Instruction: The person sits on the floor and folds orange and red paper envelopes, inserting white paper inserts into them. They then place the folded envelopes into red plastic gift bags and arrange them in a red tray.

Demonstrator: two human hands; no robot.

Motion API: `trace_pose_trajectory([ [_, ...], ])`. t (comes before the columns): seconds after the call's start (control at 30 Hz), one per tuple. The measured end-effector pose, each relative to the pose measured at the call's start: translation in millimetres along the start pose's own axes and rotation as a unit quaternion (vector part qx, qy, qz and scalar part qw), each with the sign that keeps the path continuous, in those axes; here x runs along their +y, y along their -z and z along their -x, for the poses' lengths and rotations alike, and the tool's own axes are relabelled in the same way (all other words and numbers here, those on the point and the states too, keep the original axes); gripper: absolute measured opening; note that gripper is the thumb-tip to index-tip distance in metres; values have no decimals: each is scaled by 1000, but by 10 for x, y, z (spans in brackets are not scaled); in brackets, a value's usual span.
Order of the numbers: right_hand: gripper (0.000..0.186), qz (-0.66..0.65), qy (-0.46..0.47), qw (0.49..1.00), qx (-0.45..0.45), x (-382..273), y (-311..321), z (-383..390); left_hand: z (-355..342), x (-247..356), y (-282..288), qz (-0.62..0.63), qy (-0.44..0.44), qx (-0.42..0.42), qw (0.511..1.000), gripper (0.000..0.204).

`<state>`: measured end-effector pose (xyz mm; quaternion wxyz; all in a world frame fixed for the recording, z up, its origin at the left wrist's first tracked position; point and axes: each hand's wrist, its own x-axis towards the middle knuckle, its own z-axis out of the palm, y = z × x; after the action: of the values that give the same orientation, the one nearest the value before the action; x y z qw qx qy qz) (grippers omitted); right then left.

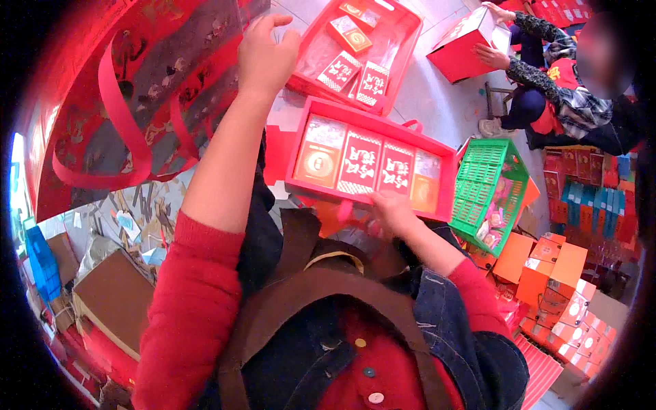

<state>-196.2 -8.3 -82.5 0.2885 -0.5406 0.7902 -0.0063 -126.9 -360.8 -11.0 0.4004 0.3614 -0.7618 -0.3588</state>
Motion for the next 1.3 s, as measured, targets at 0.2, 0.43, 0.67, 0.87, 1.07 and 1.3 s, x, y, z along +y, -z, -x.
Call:
trace_pose_trajectory([
  [0.2, 22, -93, 25, 995, 36, -94, -549, -732, -19, 62, 47, 55, 44, -46, 996, 28],
  [0.43, 27, -225, -173, 931, 229, 825, 641, -2188, 27, 107, -80, 138, 76, -87, 984, 22],
  [0.67, 79, 51, -426, 896, 112, 2021, 90, -3782, -150, 238, -195, 180, 91, -144, 969, 21],
  [0.87, 116, -97, -543, 826, 117, 1326, 229, -3611, -186, 505, -201, 211, 256, -84, 939, 21],
  [1.07, 93, -247, -402, 821, 321, 1725, 45, -3442, -53, 247, -149, 238, 158, -124, 950, 21],
  [1.3, 69, -615, -68, 729, 292, 565, 812, -2190, -35, 157, -158, 245, 154, -91, 953, 21],
])
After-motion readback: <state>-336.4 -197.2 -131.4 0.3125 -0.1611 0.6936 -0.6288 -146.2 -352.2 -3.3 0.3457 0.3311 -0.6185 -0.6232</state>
